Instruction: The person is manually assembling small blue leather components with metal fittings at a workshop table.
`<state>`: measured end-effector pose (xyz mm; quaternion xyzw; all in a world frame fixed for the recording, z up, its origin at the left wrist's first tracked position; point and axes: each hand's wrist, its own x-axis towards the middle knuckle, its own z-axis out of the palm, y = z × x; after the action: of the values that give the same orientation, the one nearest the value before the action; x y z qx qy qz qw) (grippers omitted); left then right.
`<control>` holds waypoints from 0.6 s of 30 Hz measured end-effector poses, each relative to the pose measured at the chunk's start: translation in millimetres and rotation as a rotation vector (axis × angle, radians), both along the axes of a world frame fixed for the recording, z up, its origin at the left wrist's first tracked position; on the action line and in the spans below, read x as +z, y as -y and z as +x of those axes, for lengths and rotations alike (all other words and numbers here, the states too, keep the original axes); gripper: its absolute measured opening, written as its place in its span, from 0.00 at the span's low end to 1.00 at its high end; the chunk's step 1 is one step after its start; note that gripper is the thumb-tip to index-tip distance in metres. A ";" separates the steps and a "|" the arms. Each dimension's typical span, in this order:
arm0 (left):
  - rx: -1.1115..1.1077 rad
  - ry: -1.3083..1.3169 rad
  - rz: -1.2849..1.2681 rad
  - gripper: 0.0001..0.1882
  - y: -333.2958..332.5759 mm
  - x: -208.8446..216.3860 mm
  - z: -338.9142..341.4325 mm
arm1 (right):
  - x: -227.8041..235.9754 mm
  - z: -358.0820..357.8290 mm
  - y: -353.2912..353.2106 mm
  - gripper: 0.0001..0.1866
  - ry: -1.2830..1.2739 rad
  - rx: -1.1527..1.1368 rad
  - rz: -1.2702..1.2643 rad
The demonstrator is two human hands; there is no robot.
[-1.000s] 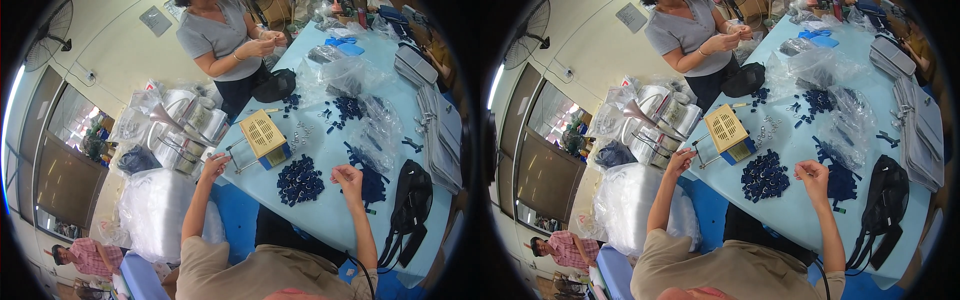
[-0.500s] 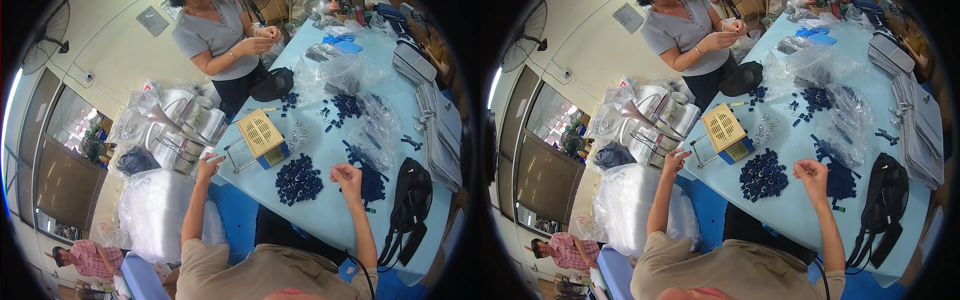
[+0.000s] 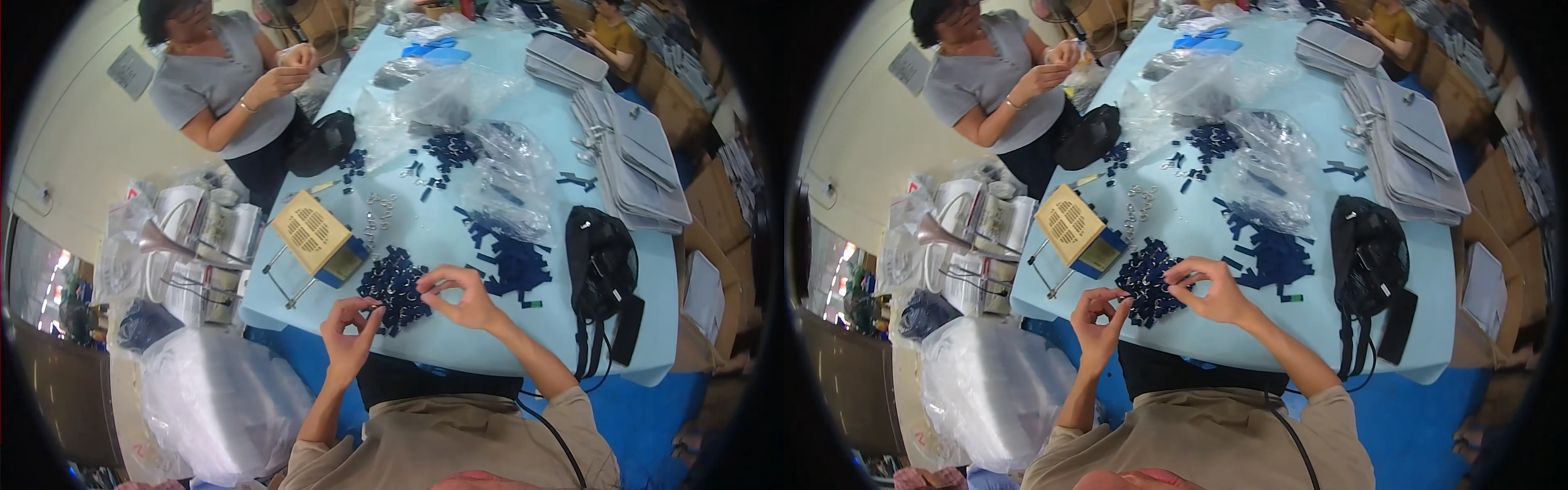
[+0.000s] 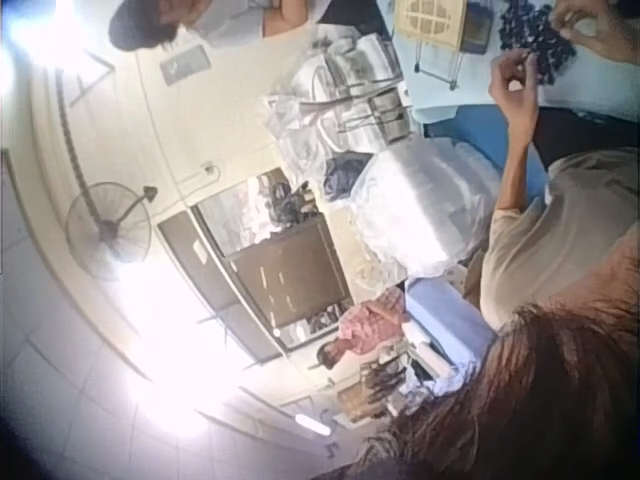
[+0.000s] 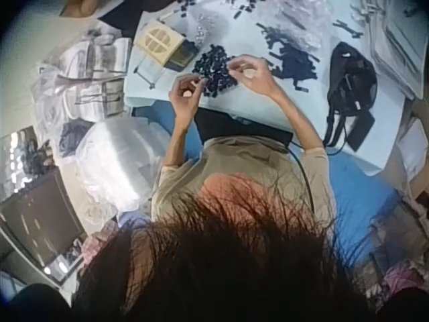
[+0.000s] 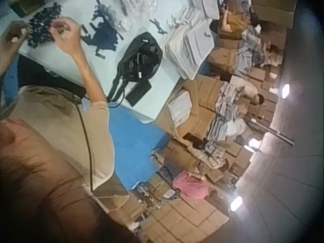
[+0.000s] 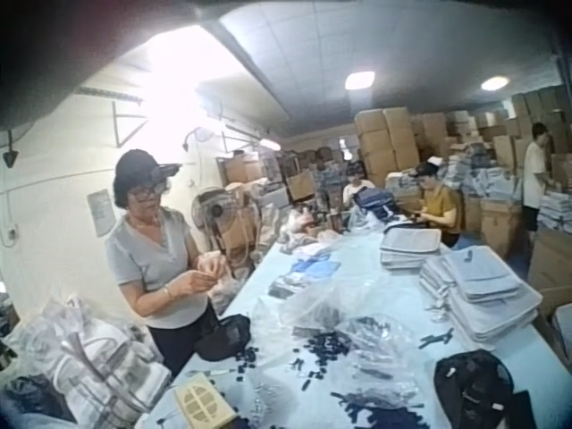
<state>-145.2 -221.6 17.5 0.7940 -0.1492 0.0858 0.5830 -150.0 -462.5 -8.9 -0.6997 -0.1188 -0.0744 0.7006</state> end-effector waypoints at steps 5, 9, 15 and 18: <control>-0.115 0.005 -0.004 0.14 24.6 -5.0 -3.5 | -2.3 -4.9 -2.2 0.13 0.044 0.168 0.057; -0.131 0.009 0.012 0.14 30.3 -8.0 -3.0 | -5.1 -4.4 -4.6 0.12 0.004 0.176 0.071; -0.143 -0.039 -0.018 0.13 31.5 -15.7 -6.9 | -14.1 -4.5 -8.5 0.10 -0.002 0.150 0.075; -0.149 -0.108 -0.047 0.11 36.5 -19.4 -7.1 | -20.0 -6.3 -6.2 0.07 -0.007 0.131 0.083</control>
<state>-152.3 -258.1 -1.9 0.7702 -0.1740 0.0025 0.6136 -156.3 -456.3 -28.9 -0.6611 -0.1587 -0.0309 0.7327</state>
